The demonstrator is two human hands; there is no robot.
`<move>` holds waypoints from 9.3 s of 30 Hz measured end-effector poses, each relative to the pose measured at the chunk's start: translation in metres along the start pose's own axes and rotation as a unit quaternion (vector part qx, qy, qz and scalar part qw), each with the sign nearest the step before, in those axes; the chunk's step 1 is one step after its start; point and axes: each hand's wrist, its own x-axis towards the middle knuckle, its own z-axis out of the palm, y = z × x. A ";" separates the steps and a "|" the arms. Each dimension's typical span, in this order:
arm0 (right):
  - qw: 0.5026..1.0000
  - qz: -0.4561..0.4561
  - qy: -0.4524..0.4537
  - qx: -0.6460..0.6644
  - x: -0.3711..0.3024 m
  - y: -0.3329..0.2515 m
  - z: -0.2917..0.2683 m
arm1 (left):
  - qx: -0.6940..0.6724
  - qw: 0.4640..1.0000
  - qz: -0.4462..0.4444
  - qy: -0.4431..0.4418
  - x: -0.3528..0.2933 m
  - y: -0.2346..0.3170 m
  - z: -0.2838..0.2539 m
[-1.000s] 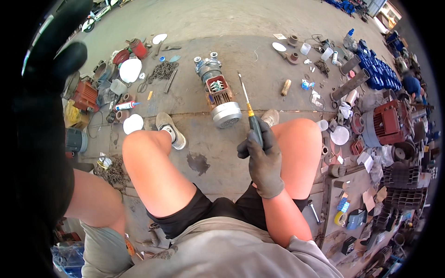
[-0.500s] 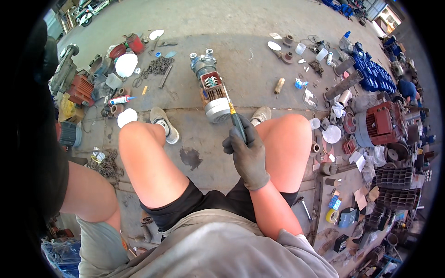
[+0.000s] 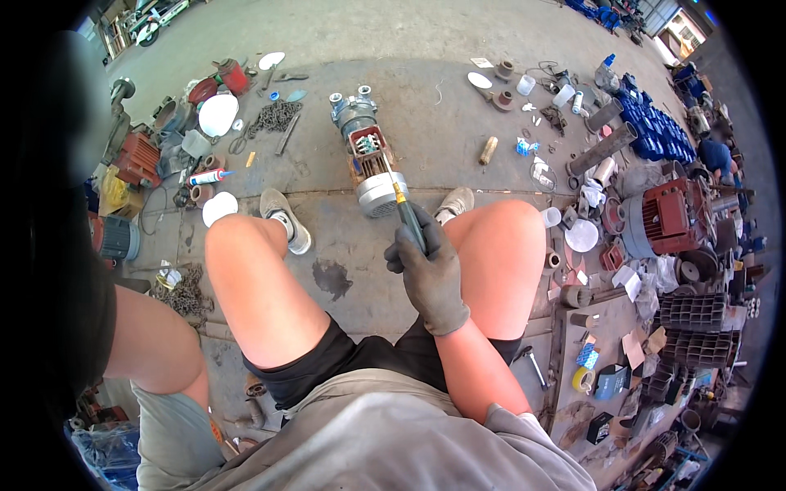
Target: The person sits on the floor in a workshop and uses a screwdriver to remove screws from the end cap of a small electric motor. They then remove the cap to expose the internal components.
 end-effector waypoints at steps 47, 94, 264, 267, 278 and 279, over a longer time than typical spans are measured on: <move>0.920 0.215 0.326 -0.022 0.103 0.190 -0.017 | -0.151 0.681 -0.687 0.202 0.014 -0.603 0.352; 0.921 -0.128 -0.161 0.332 0.013 -0.044 -0.103 | 0.083 0.631 -0.756 0.152 -0.591 -0.196 0.031; 0.680 0.198 0.679 0.190 0.305 0.413 -0.031 | 0.223 0.823 0.284 -0.439 0.192 -0.658 0.255; 0.618 0.119 0.752 0.196 0.295 0.406 -0.024 | 0.227 0.821 0.285 -0.439 0.192 -0.657 0.253; 0.627 -0.104 0.681 0.364 0.286 0.425 0.071 | 0.233 0.817 0.259 -0.460 0.196 -0.649 0.256; 0.670 -0.047 0.694 0.258 0.288 0.433 0.060 | 0.231 0.818 0.257 -0.461 0.197 -0.649 0.257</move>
